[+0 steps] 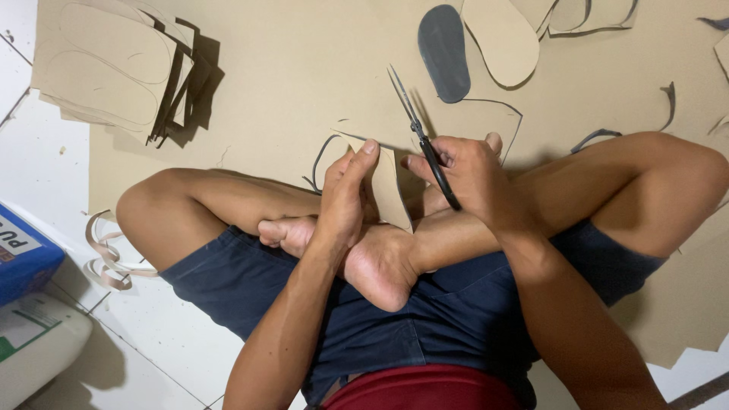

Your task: The person sits cross-legged on the workshop floor cutting insole shapes from a sheet of board material with scissors, tracing around a template and trimming the edges, then sets finished insoles aside and starts the next one.

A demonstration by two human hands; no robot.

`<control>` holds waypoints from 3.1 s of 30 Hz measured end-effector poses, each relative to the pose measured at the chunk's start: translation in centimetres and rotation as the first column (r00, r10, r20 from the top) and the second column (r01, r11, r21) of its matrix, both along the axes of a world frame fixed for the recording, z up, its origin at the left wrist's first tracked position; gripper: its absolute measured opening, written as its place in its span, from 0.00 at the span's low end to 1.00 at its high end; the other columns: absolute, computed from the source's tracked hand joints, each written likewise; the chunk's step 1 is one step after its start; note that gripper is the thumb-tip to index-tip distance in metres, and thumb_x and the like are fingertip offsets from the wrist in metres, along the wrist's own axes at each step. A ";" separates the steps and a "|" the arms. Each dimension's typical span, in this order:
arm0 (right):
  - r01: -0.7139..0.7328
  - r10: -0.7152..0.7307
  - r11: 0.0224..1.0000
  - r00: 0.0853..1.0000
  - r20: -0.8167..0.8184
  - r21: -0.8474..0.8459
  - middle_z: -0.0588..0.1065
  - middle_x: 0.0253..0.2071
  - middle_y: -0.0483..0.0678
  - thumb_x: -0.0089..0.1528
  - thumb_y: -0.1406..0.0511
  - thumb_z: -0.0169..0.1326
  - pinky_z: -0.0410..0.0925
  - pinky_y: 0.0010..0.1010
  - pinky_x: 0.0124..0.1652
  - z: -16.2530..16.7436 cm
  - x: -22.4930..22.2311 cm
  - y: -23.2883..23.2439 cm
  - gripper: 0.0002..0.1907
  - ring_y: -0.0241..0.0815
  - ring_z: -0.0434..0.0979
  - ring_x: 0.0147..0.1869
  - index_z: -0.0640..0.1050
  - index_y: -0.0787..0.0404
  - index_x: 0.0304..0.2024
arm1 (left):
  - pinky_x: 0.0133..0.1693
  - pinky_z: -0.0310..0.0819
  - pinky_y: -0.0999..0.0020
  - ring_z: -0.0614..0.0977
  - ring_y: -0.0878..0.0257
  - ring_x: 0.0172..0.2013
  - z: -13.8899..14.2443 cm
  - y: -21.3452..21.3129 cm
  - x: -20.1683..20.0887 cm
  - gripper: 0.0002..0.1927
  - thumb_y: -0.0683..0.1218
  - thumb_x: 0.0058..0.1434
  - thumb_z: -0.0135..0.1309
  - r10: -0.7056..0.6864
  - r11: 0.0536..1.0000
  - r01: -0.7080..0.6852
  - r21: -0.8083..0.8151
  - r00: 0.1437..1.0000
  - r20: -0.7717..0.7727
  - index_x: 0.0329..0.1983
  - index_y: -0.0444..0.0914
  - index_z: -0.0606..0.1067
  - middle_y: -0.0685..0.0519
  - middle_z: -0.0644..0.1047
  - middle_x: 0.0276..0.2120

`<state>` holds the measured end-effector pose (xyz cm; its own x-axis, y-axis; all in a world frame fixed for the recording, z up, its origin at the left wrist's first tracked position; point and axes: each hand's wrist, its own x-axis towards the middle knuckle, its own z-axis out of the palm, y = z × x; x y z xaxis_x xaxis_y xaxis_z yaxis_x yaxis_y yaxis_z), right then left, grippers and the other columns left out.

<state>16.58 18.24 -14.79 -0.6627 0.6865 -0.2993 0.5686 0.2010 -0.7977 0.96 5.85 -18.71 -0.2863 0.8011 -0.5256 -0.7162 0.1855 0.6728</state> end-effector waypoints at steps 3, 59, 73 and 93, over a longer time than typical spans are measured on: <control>0.008 -0.008 1.000 1.000 -0.013 -0.031 0.63 0.15 0.39 0.64 0.59 0.61 0.55 0.28 0.29 0.0 0.1 0.0 0.20 0.31 0.59 0.21 0.73 0.61 0.21 | 0.45 0.74 0.70 0.79 0.67 0.40 0.1 0.0 0.0 0.18 0.53 0.70 0.53 0.003 1.000 -0.003 -0.005 1.000 -0.003 0.46 0.33 0.77 0.52 0.80 0.40; -0.066 0.066 0.993 0.998 -0.002 0.102 0.68 0.17 0.42 0.65 0.59 0.60 0.51 0.36 0.43 -0.8 0.5 0.0 0.18 0.36 0.64 0.21 0.74 0.60 0.24 | 0.40 0.74 0.72 0.79 0.69 0.36 0.7 0.3 0.0 0.16 0.53 0.71 0.52 0.002 0.999 -0.004 -0.045 0.999 -0.045 0.45 0.34 0.78 0.53 0.81 0.37; 0.069 -0.070 0.996 0.997 -0.036 -0.048 0.68 0.17 0.43 0.64 0.61 0.63 0.59 0.28 0.24 0.6 -0.1 0.0 0.18 0.31 0.64 0.22 0.75 0.64 0.25 | 0.39 0.72 0.73 0.78 0.69 0.36 0.5 0.2 0.0 0.18 0.53 0.72 0.52 -0.015 0.999 0.010 -0.050 0.995 -0.094 0.46 0.33 0.79 0.53 0.80 0.37; 0.276 -0.338 0.929 0.905 -0.259 -0.247 0.73 0.24 0.39 0.66 0.64 0.62 0.65 0.20 0.28 1.0 0.1 -0.3 0.09 0.25 0.70 0.28 0.80 0.65 0.35 | 0.41 0.72 0.74 0.77 0.71 0.37 1.0 0.3 -0.3 0.15 0.53 0.68 0.54 -0.002 0.995 -0.006 -0.096 0.997 -0.081 0.43 0.35 0.78 0.56 0.79 0.36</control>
